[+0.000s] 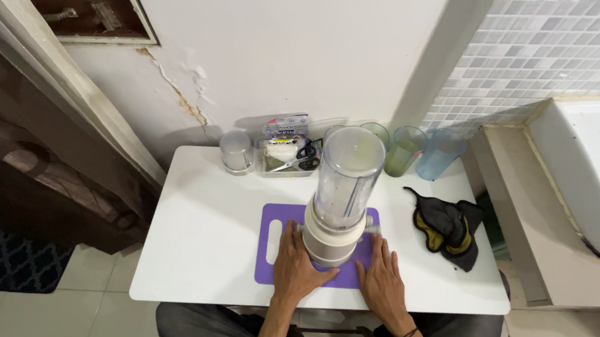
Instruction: The person assembles a blender: they fit the blade assembly into the blender jar, pour liquid from a cup into the jar, attach the jar to the motor base, and hold the jar on the base while running the blender to mix the contents.
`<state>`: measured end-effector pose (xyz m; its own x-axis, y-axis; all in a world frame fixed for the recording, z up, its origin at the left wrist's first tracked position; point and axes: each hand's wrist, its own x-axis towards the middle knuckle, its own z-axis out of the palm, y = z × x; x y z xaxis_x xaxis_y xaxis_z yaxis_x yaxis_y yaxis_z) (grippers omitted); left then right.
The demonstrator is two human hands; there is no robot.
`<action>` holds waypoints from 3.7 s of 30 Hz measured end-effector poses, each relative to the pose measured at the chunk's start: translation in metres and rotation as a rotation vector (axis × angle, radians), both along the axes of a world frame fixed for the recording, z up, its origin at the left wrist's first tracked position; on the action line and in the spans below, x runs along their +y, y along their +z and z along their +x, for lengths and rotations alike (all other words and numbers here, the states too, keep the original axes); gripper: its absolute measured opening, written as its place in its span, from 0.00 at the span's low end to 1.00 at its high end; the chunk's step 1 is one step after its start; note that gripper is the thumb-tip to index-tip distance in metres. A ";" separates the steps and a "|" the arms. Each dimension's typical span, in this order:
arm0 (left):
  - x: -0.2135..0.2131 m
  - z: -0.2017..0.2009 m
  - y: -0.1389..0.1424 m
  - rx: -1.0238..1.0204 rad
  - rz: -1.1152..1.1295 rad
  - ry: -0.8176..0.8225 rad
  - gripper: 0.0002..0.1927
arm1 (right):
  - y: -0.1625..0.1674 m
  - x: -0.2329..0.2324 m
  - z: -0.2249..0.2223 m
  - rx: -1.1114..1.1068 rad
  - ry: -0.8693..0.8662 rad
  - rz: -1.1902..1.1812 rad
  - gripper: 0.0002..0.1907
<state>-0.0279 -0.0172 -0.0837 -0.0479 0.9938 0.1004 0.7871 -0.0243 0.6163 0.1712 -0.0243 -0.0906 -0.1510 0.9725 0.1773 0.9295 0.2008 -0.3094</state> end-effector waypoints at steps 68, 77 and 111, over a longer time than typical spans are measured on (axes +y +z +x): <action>0.010 0.024 0.004 -0.208 0.395 -0.044 0.72 | 0.016 0.026 0.046 -0.078 -0.225 0.075 0.24; 0.012 0.026 0.008 -0.209 0.341 -0.034 0.72 | 0.022 0.045 0.082 -0.200 -0.169 0.308 0.20; 0.039 0.026 0.081 -0.547 0.317 -0.036 0.55 | 0.032 0.043 0.013 0.350 0.066 0.162 0.17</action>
